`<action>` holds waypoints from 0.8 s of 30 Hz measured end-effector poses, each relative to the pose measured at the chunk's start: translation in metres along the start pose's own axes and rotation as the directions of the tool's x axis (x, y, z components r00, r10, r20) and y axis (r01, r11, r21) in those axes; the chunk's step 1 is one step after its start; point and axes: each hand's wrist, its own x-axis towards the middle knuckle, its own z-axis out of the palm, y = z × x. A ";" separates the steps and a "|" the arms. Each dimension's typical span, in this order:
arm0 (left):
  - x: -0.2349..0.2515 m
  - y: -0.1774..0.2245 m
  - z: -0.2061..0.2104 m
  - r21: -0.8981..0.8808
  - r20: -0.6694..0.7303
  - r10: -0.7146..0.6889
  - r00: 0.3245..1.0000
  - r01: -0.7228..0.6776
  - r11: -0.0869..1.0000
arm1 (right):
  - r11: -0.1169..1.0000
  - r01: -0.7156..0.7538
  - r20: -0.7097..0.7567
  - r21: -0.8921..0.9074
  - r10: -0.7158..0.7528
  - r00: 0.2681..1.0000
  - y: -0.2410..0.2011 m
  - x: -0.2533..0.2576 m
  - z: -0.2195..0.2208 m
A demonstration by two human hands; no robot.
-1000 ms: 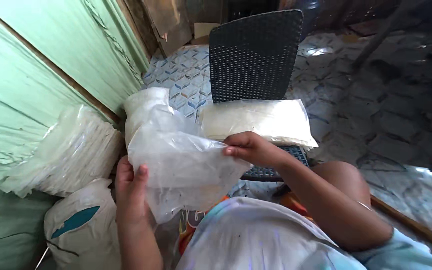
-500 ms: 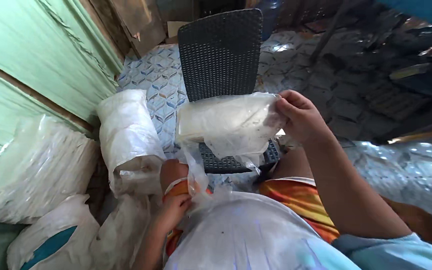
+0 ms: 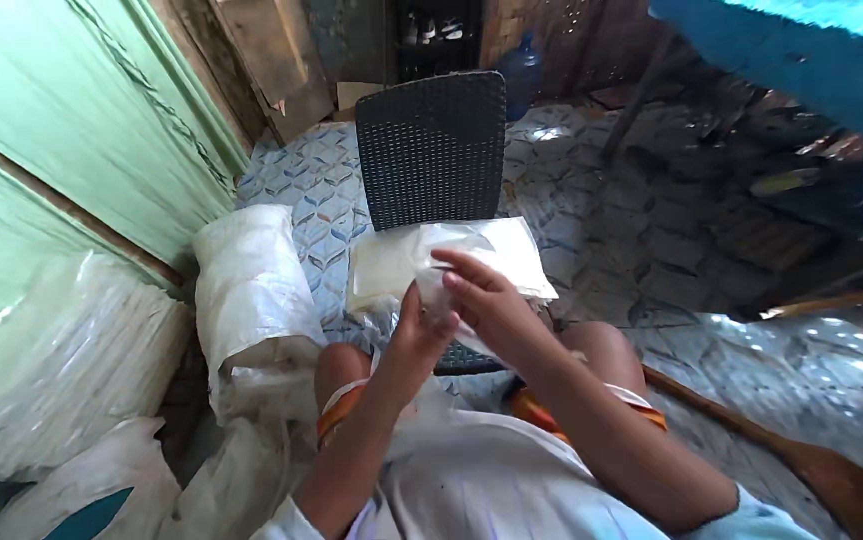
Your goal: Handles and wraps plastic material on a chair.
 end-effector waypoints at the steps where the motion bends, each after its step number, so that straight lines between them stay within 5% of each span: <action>1: 0.007 -0.006 0.002 -0.047 -0.061 0.005 0.998 -0.008 0.999 | 0.988 -0.079 -0.028 0.135 0.083 0.996 0.009 -0.004 0.005; 4: 0.016 -0.022 0.004 -0.070 -0.151 0.019 0.988 -0.029 0.997 | 0.967 -0.171 -0.066 0.188 0.186 0.980 0.027 -0.015 0.002; 7: 0.016 -0.033 0.009 -0.130 -0.161 0.014 0.987 -0.035 0.991 | 0.955 -0.061 0.012 -0.289 0.068 0.998 0.029 -0.019 -0.011; 9: 0.018 -0.037 0.010 -0.173 -0.259 -0.028 0.966 -0.018 0.985 | 0.742 0.152 0.086 -0.653 -0.126 0.988 0.038 -0.023 -0.009; 12: 0.017 -0.035 0.007 -0.061 -0.306 -0.041 0.951 0.023 0.998 | 0.382 0.335 0.215 -0.861 -0.324 0.921 0.055 -0.031 0.010; 14: 0.014 -0.030 0.007 0.009 -0.343 -0.034 0.939 0.039 0.999 | 0.314 0.343 0.297 -0.886 -0.185 0.937 0.050 -0.036 0.019; 16: 0.016 -0.026 -0.002 -0.084 -0.410 -0.044 0.911 0.010 0.996 | 0.462 0.348 0.430 -0.816 0.083 0.899 0.025 -0.034 0.012; 18: 0.018 -0.017 -0.022 -0.251 -0.349 -0.123 0.929 0.034 0.967 | 0.562 0.439 0.436 -0.701 -0.150 0.887 0.009 -0.037 -0.006; 21: 0.019 -0.012 -0.048 -0.247 -0.117 -0.159 0.980 0.126 0.961 | 0.378 0.495 0.196 -0.782 -0.605 0.772 -0.028 -0.018 -0.046; 24: 0.027 -0.004 -0.044 0.047 0.092 -0.142 0.986 0.138 0.989 | 0.228 0.468 0.303 -0.854 -0.512 0.804 -0.085 0.015 -0.073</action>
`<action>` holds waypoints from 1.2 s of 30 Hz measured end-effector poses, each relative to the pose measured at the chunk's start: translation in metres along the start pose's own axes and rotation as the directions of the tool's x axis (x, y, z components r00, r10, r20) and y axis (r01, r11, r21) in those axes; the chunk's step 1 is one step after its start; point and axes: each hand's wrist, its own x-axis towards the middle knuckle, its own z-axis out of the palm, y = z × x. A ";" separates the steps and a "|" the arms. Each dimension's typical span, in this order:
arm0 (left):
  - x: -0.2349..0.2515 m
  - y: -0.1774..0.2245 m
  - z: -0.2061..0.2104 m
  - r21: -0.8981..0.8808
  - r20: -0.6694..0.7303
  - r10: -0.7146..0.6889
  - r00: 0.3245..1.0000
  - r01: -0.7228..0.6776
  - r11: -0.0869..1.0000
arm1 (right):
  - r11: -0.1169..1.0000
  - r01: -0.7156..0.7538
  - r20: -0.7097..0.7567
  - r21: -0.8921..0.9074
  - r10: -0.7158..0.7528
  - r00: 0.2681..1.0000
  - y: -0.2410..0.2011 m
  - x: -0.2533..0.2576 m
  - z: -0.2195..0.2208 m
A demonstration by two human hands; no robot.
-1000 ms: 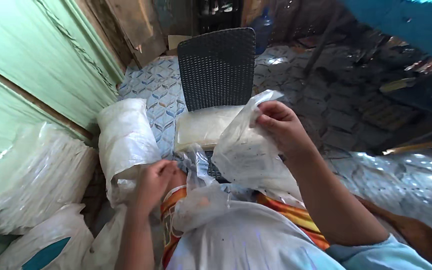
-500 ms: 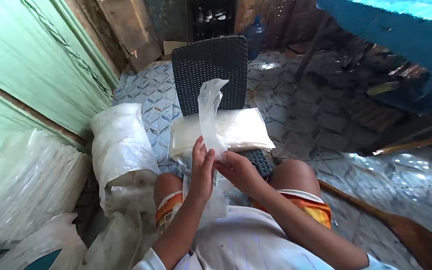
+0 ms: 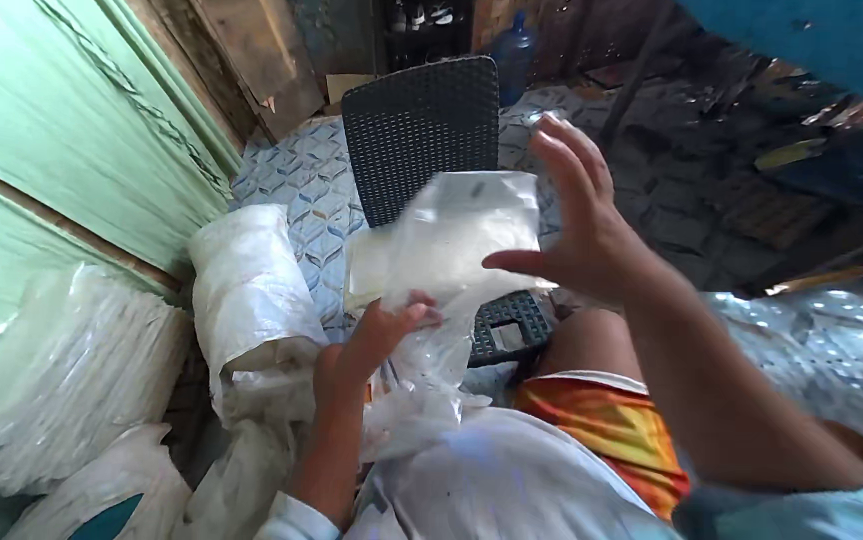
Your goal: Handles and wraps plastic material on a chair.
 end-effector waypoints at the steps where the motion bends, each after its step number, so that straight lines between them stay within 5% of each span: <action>1: 0.003 0.006 0.006 0.124 0.030 -0.005 1.000 0.001 0.992 | 1.000 0.025 0.100 0.019 -0.026 0.995 0.004 0.015 -0.007; 4: 0.014 0.015 0.019 0.269 -0.014 -0.029 0.999 0.031 0.963 | 0.992 0.013 0.204 0.122 -0.038 0.978 0.016 0.047 -0.016; 9: 0.025 -0.043 -0.022 0.376 0.019 -0.092 0.996 0.078 0.923 | 0.976 -0.213 -0.185 -0.047 0.201 0.962 0.041 0.074 -0.069; 13: 0.012 -0.033 -0.070 0.419 -0.080 -0.126 0.989 0.148 0.896 | 0.811 -0.578 -0.271 -0.090 0.538 0.798 0.094 0.070 -0.079; 17: 0.012 -0.009 -0.106 0.357 -0.264 0.116 0.958 -0.014 0.934 | 0.636 -0.772 -0.288 0.005 0.740 0.608 0.145 0.045 -0.043; 21: 0.017 -0.016 -0.098 0.186 -0.250 0.118 0.961 -0.071 0.980 | 0.723 -0.690 -0.273 0.021 0.669 0.692 0.181 0.030 -0.015; 24: 0.019 -0.017 -0.088 -0.040 -0.195 0.126 0.973 -0.136 0.990 | 0.754 -0.641 -0.218 -0.140 0.609 0.763 0.202 0.017 -0.008; 28: 0.042 -0.018 -0.108 -0.186 -0.420 0.243 0.874 -0.345 0.920 | 0.738 -0.615 -0.145 -0.276 0.601 0.786 0.228 -0.009 -0.005; 30: 0.053 -0.038 -0.124 -0.159 -0.283 0.180 0.942 -0.231 0.960 | 0.722 -0.647 -0.167 -0.246 0.626 0.762 0.234 -0.019 0.000; 32: 0.060 -0.061 -0.115 -0.122 -0.238 -0.046 0.970 0.017 0.992 | 0.687 -0.711 -0.195 -0.152 0.684 0.703 0.239 -0.029 0.009; 34: 0.073 -0.070 -0.105 -0.149 -0.325 -0.256 0.910 0.218 0.965 | 0.608 -0.790 -0.186 0.084 0.788 0.587 0.248 -0.039 0.016; 36: 0.077 -0.072 -0.108 -0.083 -0.496 -0.240 0.835 0.230 0.970 | 0.448 -0.810 -0.073 0.377 0.887 0.456 0.252 -0.056 0.021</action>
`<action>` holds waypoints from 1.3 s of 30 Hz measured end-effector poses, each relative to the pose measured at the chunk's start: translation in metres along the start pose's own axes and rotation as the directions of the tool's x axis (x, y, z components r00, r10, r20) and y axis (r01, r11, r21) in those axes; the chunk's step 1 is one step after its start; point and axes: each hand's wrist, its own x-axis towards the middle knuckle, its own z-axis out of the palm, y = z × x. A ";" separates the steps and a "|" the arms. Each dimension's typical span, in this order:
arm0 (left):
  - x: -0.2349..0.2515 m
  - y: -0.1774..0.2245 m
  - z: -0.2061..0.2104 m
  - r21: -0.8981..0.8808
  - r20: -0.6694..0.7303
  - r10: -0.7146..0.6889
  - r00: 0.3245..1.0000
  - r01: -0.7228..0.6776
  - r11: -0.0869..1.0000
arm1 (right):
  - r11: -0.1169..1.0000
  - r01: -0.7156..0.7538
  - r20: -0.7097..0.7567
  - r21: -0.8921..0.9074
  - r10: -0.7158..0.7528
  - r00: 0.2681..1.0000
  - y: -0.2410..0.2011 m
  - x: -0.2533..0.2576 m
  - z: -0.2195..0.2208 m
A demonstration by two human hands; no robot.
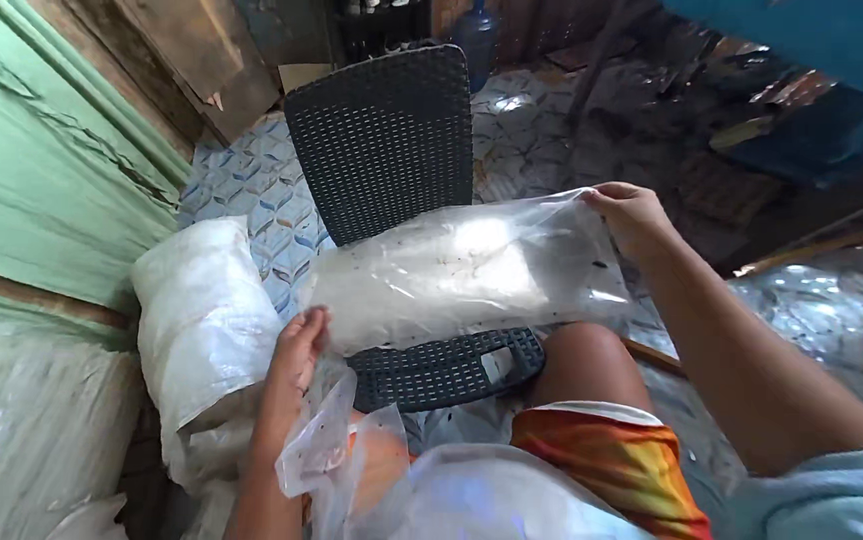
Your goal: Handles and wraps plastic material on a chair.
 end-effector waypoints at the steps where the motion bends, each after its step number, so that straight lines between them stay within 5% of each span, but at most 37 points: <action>1: 0.001 0.003 -0.003 0.087 -0.092 0.062 0.994 -0.054 0.995 | 0.987 -0.080 0.072 0.138 0.071 0.995 0.004 -0.007 -0.001; 5: 0.013 0.013 -0.024 0.618 -0.187 0.384 0.904 -0.195 0.762 | 0.842 -0.233 0.256 0.486 0.118 0.960 -0.012 -0.057 -0.011; 8: 0.017 0.017 -0.050 0.741 -0.099 0.417 0.904 -0.212 0.637 | 0.765 -0.240 0.266 0.597 0.093 0.959 -0.035 -0.096 -0.020; 11: 0.014 0.017 -0.068 0.756 -0.100 0.405 0.909 -0.195 0.624 | 0.720 -0.236 0.276 0.652 0.065 0.959 -0.043 -0.120 -0.029; 15: -0.004 0.032 -0.067 0.725 -0.091 0.419 0.903 -0.228 0.650 | 0.732 -0.073 0.223 0.678 -0.110 0.969 -0.055 -0.134 -0.031; 17: -0.014 0.038 -0.064 0.708 -0.118 0.458 0.881 -0.248 0.661 | 0.864 0.232 0.012 0.447 -0.266 0.964 -0.054 -0.130 -0.036; 19: -0.020 0.037 -0.065 0.692 -0.176 0.502 0.847 -0.257 0.675 | 0.867 0.442 -0.137 0.230 -0.421 0.897 -0.050 -0.121 -0.045; 21: -0.026 0.031 -0.065 0.677 -0.256 0.530 0.809 -0.241 0.695 | 0.829 0.315 -0.068 0.463 -0.321 0.944 -0.049 -0.119 -0.054; 23: -0.037 0.019 -0.060 0.660 -0.297 0.518 0.802 -0.219 0.719 | 0.822 -0.009 0.219 0.570 -0.141 0.966 -0.036 -0.121 -0.042; 25: -0.041 0.005 -0.052 0.664 -0.274 0.478 0.834 -0.195 0.722 | 0.892 -0.240 0.371 0.383 0.090 0.924 -0.005 -0.122 -0.006; 27: -0.039 -0.002 -0.049 0.686 -0.224 0.369 0.902 -0.123 0.717 | 0.972 -0.236 0.247 -0.005 0.230 0.941 0.014 -0.115 0.024; 29: -0.029 0.004 -0.046 0.691 -0.213 0.262 0.941 -0.045 0.722 | 0.901 -0.061 0.148 -0.431 0.137 0.979 0.013 -0.105 0.037; 31: -0.017 0.021 -0.042 0.619 -0.275 0.227 0.934 -0.009 0.785 | 0.822 0.048 0.119 -0.568 0.025 0.993 0.000 -0.090 0.044; 34: 0.008 0.048 -0.047 0.256 -0.329 0.261 0.908 -0.181 0.950 | 0.987 0.015 0.029 -0.159 -0.011 1.000 -0.030 -0.044 0.042; 37: 0.019 0.070 -0.049 -0.203 -0.150 0.308 0.940 -0.334 0.921 | 0.961 -0.039 0.047 0.273 0.027 0.999 -0.051 -0.019 0.045; 39: 0.034 0.058 -0.044 0.046 -0.165 0.311 0.936 -0.308 0.950 | 0.997 0.039 0.055 0.069 -0.043 0.998 -0.038 -0.010 0.054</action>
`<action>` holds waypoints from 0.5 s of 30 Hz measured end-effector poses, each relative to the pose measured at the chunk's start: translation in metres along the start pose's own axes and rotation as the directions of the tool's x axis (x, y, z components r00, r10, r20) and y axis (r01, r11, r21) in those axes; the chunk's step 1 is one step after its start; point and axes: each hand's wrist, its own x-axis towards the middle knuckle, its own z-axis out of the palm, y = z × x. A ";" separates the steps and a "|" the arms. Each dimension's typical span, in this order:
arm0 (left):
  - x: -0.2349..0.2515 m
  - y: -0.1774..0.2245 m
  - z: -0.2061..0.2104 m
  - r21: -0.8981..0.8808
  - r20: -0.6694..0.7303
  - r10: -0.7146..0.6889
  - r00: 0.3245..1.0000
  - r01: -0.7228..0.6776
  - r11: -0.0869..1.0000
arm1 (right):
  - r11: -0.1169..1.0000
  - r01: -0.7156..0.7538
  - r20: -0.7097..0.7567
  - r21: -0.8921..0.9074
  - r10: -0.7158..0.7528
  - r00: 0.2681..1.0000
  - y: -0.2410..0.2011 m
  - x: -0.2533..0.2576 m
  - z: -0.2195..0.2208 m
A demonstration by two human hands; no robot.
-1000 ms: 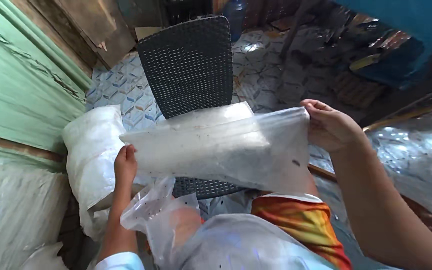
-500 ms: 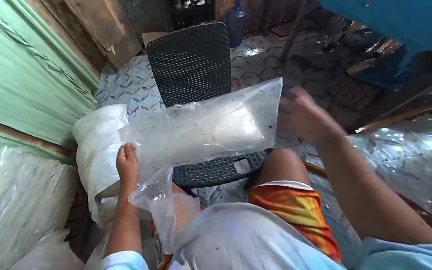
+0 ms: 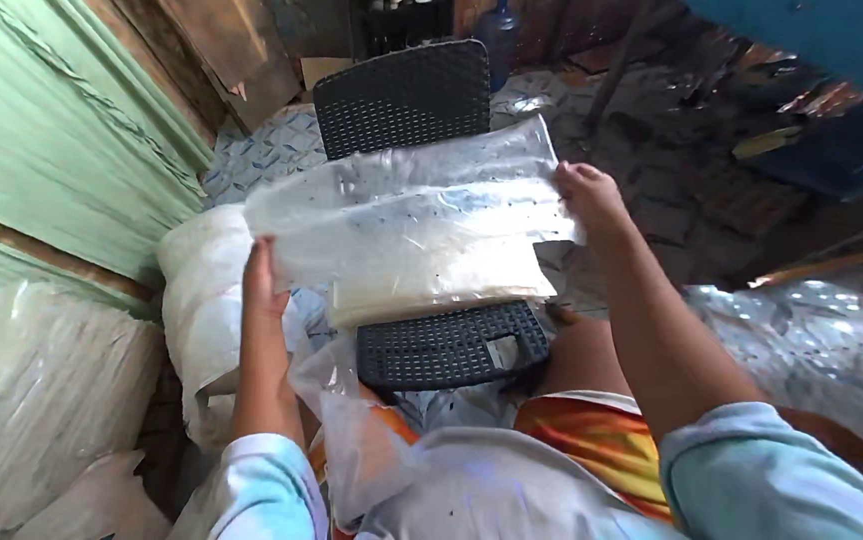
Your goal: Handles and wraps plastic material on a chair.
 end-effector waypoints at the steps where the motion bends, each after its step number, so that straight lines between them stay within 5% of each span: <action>1: 0.010 -0.022 0.003 0.267 -0.041 -0.007 0.999 0.018 0.963 | 0.975 0.023 0.023 -0.220 -0.018 1.000 0.017 0.004 0.006; 4: 0.042 -0.101 0.011 0.720 0.015 -0.134 0.991 0.083 0.689 | 0.772 -0.011 0.106 -0.636 0.102 0.989 0.092 0.012 0.032; 8: 0.047 -0.166 0.028 0.846 0.031 -0.385 0.923 0.181 0.501 | 0.653 -0.130 0.094 -0.746 0.296 0.951 0.141 0.015 0.054; 11: 0.049 -0.171 0.023 0.862 -0.003 -0.496 0.868 0.253 0.439 | 0.649 -0.192 0.091 -0.736 0.376 0.922 0.152 0.018 0.053; 13: 0.052 -0.148 0.027 0.874 -0.068 -0.294 0.953 0.199 0.443 | 0.679 -0.147 0.080 -0.719 0.291 0.953 0.143 0.026 0.047; 15: 0.053 -0.130 0.043 0.886 -0.011 0.069 0.998 -0.023 0.463 | 0.739 0.022 0.088 -0.674 0.051 0.995 0.124 0.030 0.048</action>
